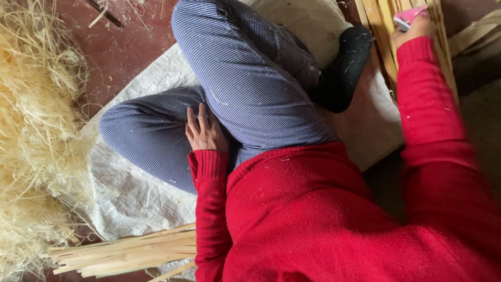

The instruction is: Shaving thin strips of wood using a small knife while sitting on the floor

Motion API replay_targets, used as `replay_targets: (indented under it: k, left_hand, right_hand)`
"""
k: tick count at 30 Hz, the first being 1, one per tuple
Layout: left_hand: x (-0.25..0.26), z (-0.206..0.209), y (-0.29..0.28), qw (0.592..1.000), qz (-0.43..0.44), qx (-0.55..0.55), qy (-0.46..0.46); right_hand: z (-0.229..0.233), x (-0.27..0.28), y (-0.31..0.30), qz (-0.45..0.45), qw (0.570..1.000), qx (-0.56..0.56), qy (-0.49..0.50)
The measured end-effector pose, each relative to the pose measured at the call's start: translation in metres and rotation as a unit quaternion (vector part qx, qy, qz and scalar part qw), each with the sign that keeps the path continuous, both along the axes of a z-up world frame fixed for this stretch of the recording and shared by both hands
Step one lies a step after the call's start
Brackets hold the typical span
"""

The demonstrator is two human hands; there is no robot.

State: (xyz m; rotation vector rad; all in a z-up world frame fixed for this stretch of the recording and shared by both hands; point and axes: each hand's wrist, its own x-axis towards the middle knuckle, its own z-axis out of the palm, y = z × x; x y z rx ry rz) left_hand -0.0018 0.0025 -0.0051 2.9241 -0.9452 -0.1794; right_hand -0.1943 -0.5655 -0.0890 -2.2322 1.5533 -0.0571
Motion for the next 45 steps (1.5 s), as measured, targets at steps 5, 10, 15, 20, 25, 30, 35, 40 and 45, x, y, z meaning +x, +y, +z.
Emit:
replay_targets:
  k: [5, 10, 15, 20, 25, 30, 35, 40, 45]
  left_hand:
    - [0.002, 0.009, -0.002, 0.999, -0.006, 0.032, 0.030]
    - [0.002, 0.005, -0.001, 0.999, -0.009, 0.030, 0.023]
    - [0.000, 0.004, -0.001, 1.000, 0.000, 0.015, 0.012]
    - [0.001, 0.003, -0.001, 1.000, -0.010, 0.017, 0.008]
    - [0.001, 0.003, -0.001, 1.000, -0.002, 0.024, 0.018]
    - [0.000, 0.005, -0.001, 1.000, -0.005, 0.016, 0.009]
    - [0.001, 0.010, -0.002, 0.999, -0.008, 0.017, 0.026]
    - [0.001, 0.005, -0.001, 0.999, -0.001, 0.028, 0.032]
    - [0.001, 0.006, -0.001, 1.000, -0.006, 0.016, 0.013]
  right_hand:
    - [0.057, -0.009, 0.012, -0.007, 0.997, 0.067, -0.031]
    - [0.054, -0.020, 0.000, 0.019, 0.991, 0.093, -0.094]
    - [0.050, -0.021, -0.008, 0.044, 0.999, 0.006, -0.003]
    - [0.059, -0.011, -0.006, -0.057, 0.998, 0.014, -0.038]
    - [0.072, -0.003, -0.004, -0.149, 0.985, 0.085, -0.009]
    - [0.055, -0.022, -0.017, -0.128, 0.988, 0.083, 0.027]
    - [0.076, -0.016, -0.001, -0.131, 0.984, 0.116, 0.041]
    - [0.075, -0.021, -0.003, -0.114, 0.986, 0.120, 0.026]
    - [0.078, -0.023, -0.002, -0.111, 0.985, 0.130, 0.030]
